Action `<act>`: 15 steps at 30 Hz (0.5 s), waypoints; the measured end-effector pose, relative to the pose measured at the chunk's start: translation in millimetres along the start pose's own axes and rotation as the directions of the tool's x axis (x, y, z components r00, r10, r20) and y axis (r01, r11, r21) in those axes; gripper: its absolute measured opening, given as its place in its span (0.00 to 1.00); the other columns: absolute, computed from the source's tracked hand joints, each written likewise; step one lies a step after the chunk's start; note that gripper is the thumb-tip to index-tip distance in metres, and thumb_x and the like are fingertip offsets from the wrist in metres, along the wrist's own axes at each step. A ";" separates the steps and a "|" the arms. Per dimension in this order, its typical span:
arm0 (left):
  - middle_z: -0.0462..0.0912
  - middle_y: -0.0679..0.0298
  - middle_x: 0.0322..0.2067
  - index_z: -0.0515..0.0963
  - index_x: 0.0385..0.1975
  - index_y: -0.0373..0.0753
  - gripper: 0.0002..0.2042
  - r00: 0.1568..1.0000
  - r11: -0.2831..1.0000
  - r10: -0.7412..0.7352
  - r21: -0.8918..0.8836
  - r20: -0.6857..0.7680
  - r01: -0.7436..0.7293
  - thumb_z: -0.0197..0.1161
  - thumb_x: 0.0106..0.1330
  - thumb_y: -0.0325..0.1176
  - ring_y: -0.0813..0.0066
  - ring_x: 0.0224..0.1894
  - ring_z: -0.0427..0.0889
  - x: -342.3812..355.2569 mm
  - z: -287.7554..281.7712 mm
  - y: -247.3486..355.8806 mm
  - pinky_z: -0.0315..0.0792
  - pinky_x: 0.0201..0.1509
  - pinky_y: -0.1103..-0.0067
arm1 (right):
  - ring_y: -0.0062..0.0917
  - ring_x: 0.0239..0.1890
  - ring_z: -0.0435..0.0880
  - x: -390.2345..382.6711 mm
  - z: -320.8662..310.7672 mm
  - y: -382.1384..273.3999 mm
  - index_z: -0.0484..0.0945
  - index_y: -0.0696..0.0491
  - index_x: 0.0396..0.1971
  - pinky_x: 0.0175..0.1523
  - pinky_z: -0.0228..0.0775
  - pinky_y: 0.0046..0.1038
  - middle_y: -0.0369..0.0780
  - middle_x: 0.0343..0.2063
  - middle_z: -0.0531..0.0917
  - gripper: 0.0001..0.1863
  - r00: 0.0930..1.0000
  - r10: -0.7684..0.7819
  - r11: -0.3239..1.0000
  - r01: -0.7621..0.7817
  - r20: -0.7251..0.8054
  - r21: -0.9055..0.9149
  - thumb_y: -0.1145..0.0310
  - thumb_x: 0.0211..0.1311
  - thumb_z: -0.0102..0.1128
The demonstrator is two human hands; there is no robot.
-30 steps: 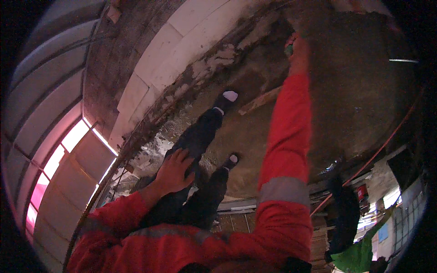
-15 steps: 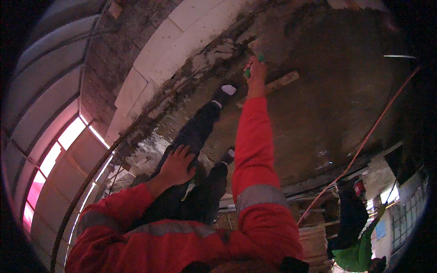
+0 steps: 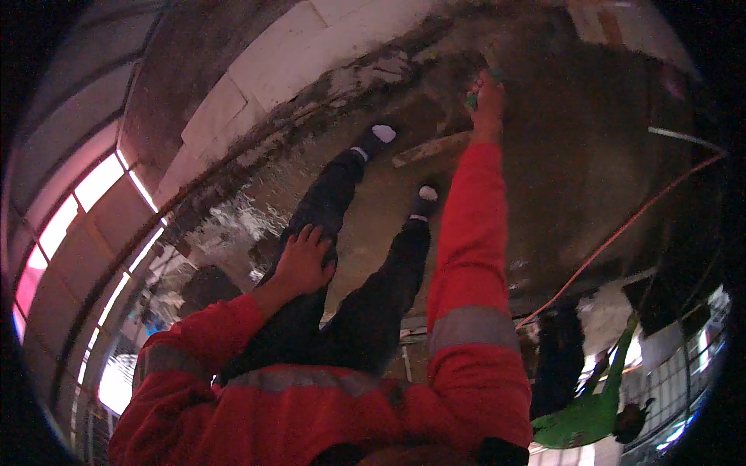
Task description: The person uses a trowel to spread and level wet concrete on the floor. They then pick up a hollow concrete block and place it onto the freshly laid surface.
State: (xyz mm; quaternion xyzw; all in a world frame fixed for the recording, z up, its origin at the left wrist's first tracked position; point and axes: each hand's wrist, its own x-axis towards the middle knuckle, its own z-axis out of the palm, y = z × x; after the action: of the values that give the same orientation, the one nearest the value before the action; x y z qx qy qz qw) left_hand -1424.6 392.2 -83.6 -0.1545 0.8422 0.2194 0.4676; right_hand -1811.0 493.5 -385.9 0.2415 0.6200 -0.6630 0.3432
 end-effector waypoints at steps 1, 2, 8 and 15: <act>0.62 0.48 0.58 0.69 0.51 0.37 0.24 0.999 0.999 -0.023 -0.034 -0.031 0.022 0.55 0.58 0.45 0.48 0.63 0.57 -3.5 8.3 6.4 0.57 0.61 0.56 | 0.20 0.17 0.67 -14.1 8.4 -16.6 0.67 0.51 0.21 0.23 0.62 0.24 0.33 0.15 0.68 0.09 0.998 0.003 0.998 -0.007 0.069 0.066 0.67 0.56 0.53; 0.62 0.48 0.58 0.69 0.51 0.37 0.24 0.998 0.997 -0.032 -0.070 -0.053 0.028 0.55 0.58 0.45 0.48 0.63 0.57 -6.4 17.0 15.4 0.57 0.61 0.56 | 0.20 0.16 0.67 -15.2 6.6 -18.3 0.68 0.51 0.20 0.22 0.62 0.25 0.33 0.15 0.68 0.09 0.999 0.021 1.000 -0.022 0.047 0.012 0.67 0.57 0.53; 0.59 0.47 0.60 0.68 0.53 0.38 0.26 0.970 0.968 -0.222 -0.138 -0.095 0.208 0.54 0.58 0.46 0.45 0.64 0.54 -40.6 98.8 52.2 0.54 0.63 0.52 | 0.21 0.15 0.68 -47.1 29.6 43.4 0.68 0.52 0.18 0.20 0.62 0.26 0.35 0.14 0.70 0.10 0.978 0.163 0.987 -0.162 0.129 -0.022 0.69 0.57 0.53; 0.57 0.48 0.62 0.68 0.53 0.37 0.25 0.930 0.870 -0.363 -0.378 -0.053 0.318 0.56 0.58 0.45 0.42 0.65 0.52 -93.8 171.3 82.4 0.54 0.63 0.51 | 0.23 0.14 0.68 -116.8 67.7 110.4 0.68 0.51 0.17 0.19 0.62 0.26 0.36 0.14 0.69 0.10 0.942 0.291 0.951 -0.266 0.168 -0.159 0.69 0.58 0.52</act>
State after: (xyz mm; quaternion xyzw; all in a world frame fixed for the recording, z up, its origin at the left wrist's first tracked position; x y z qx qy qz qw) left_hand -1291.2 555.9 -64.7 -0.3975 0.7736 0.2753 0.4097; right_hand -1644.9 445.3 -363.4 0.2392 0.5871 -0.5845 0.5063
